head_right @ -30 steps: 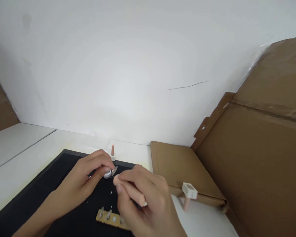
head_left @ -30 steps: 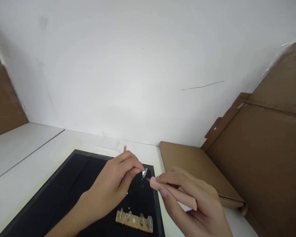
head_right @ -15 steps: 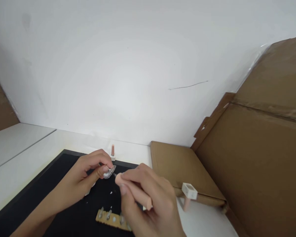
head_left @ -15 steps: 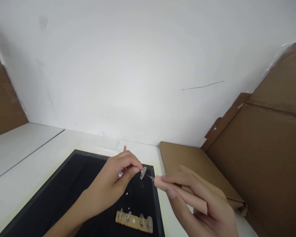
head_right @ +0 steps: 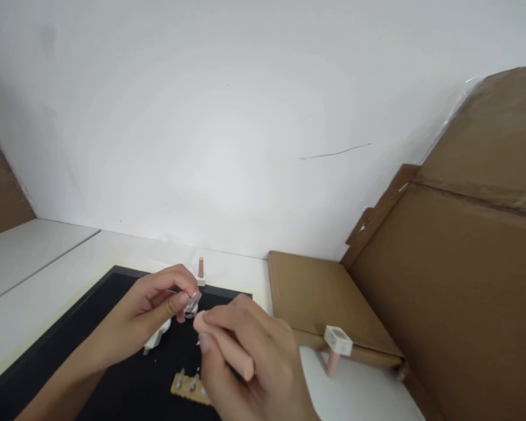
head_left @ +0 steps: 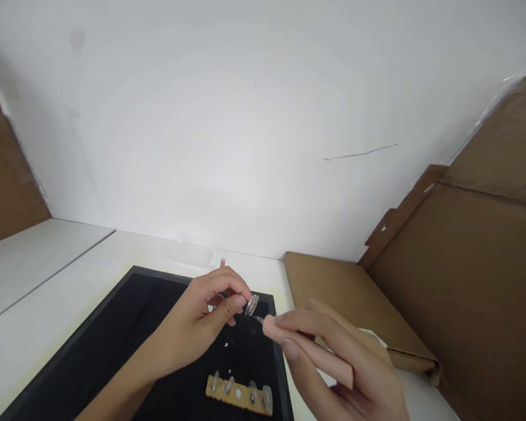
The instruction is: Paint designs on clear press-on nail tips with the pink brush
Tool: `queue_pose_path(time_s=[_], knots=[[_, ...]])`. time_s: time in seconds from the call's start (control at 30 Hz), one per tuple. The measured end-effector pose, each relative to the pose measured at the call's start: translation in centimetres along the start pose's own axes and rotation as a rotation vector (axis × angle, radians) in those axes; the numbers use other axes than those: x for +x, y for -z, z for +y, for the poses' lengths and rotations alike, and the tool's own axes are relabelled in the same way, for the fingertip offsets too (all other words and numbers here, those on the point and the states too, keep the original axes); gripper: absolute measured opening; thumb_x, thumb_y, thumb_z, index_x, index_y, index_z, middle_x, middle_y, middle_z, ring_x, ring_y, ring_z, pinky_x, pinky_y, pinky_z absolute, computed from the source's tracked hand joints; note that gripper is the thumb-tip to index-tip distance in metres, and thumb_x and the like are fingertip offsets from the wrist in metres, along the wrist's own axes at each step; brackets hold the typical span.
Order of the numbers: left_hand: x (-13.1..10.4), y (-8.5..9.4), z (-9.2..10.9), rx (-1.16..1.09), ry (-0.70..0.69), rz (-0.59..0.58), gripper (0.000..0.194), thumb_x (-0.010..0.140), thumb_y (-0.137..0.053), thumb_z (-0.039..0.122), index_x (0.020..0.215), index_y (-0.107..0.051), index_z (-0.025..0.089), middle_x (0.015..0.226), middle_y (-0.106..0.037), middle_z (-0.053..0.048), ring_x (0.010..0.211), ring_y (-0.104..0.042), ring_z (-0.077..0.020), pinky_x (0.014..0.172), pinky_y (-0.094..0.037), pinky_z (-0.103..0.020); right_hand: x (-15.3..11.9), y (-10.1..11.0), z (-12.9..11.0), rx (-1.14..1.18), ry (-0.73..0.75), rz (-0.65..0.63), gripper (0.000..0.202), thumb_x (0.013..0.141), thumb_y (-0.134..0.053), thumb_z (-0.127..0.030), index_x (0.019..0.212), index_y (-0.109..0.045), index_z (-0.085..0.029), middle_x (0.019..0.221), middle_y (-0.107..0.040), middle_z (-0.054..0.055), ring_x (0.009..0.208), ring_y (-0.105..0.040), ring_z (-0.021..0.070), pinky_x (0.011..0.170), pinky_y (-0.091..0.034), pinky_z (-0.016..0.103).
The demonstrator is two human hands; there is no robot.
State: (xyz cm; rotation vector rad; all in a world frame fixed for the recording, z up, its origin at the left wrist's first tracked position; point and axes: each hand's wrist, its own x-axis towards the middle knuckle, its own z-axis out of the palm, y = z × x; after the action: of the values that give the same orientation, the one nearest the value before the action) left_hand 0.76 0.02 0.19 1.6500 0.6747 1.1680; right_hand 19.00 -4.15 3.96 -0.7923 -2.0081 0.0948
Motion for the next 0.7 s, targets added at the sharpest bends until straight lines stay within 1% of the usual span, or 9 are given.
queue_pose_path(time_s=[0.13, 0.3, 0.43, 0.5, 0.63, 0.7], knots=[[-0.05, 0.07, 0.19, -0.039, 0.021, -0.006, 0.014, 0.092, -0.052, 0.023, 0.083, -0.062, 0.018, 0.080, -0.053, 0.001, 0.065, -0.051, -0.0099, 0.059, -0.044, -0.022, -0.15, 0.02, 0.06, -0.009, 0.002, 0.042, 0.015, 0.086, -0.053, -0.009, 0.093, -0.062, -0.019, 0.071, -0.065, 0.000, 0.058, -0.060, 0.0111, 0.049, -0.044, 0.023], [-0.01, 0.18, 0.17, -0.060, 0.034, -0.019, 0.014, 0.092, -0.054, 0.025, 0.084, -0.063, 0.018, 0.080, -0.054, 0.000, 0.068, -0.053, -0.0109, 0.060, -0.045, -0.022, -0.19, -0.09, -0.11, 0.007, 0.010, 0.022, 0.015, 0.084, -0.055, -0.008, 0.091, -0.061, -0.020, 0.067, -0.062, -0.003, 0.051, -0.055, 0.0083, 0.046, -0.041, 0.020], [-0.04, 0.22, -0.16, -0.085, 0.044, -0.016, 0.014, 0.092, -0.054, 0.025, 0.085, -0.063, 0.018, 0.078, -0.056, 0.000, 0.068, -0.054, -0.0112, 0.061, -0.046, -0.022, -0.20, -0.29, -0.13, -0.001, -0.039, 0.086, 0.014, 0.085, -0.054, -0.010, 0.091, -0.061, -0.021, 0.066, -0.061, -0.003, 0.052, -0.054, 0.0092, 0.047, -0.041, 0.021], [-0.02, 0.24, -0.24, -0.088, 0.049, -0.014, 0.014, 0.092, -0.054, 0.026, 0.086, -0.064, 0.018, 0.078, -0.058, 0.000, 0.069, -0.055, -0.0114, 0.061, -0.046, -0.022, -0.10, -0.31, -0.18, 0.013, -0.040, 0.107, 0.014, 0.085, -0.054, -0.011, 0.090, -0.061, -0.021, 0.066, -0.062, -0.003, 0.052, -0.055, 0.0097, 0.046, -0.041, 0.022], [0.04, 0.20, -0.24, -0.087, 0.050, -0.011, 0.014, 0.091, -0.055, 0.027, 0.087, -0.065, 0.018, 0.077, -0.060, -0.001, 0.068, -0.056, -0.0115, 0.061, -0.045, -0.023, 0.08, -0.24, -0.23, 0.032, -0.012, 0.049, 0.015, 0.083, -0.056, -0.009, 0.090, -0.063, -0.021, 0.067, -0.065, -0.002, 0.051, -0.057, 0.0099, 0.045, -0.042, 0.021], [0.01, 0.20, -0.28, -0.095, 0.056, -0.006, 0.015, 0.091, -0.056, 0.028, 0.087, -0.065, 0.017, 0.075, -0.060, -0.001, 0.067, -0.056, -0.0117, 0.061, -0.045, -0.023, 0.00, -0.20, -0.19, 0.021, -0.027, 0.050, 0.015, 0.083, -0.056, -0.009, 0.090, -0.063, -0.021, 0.066, -0.065, -0.001, 0.050, -0.056, 0.0101, 0.045, -0.043, 0.022]])
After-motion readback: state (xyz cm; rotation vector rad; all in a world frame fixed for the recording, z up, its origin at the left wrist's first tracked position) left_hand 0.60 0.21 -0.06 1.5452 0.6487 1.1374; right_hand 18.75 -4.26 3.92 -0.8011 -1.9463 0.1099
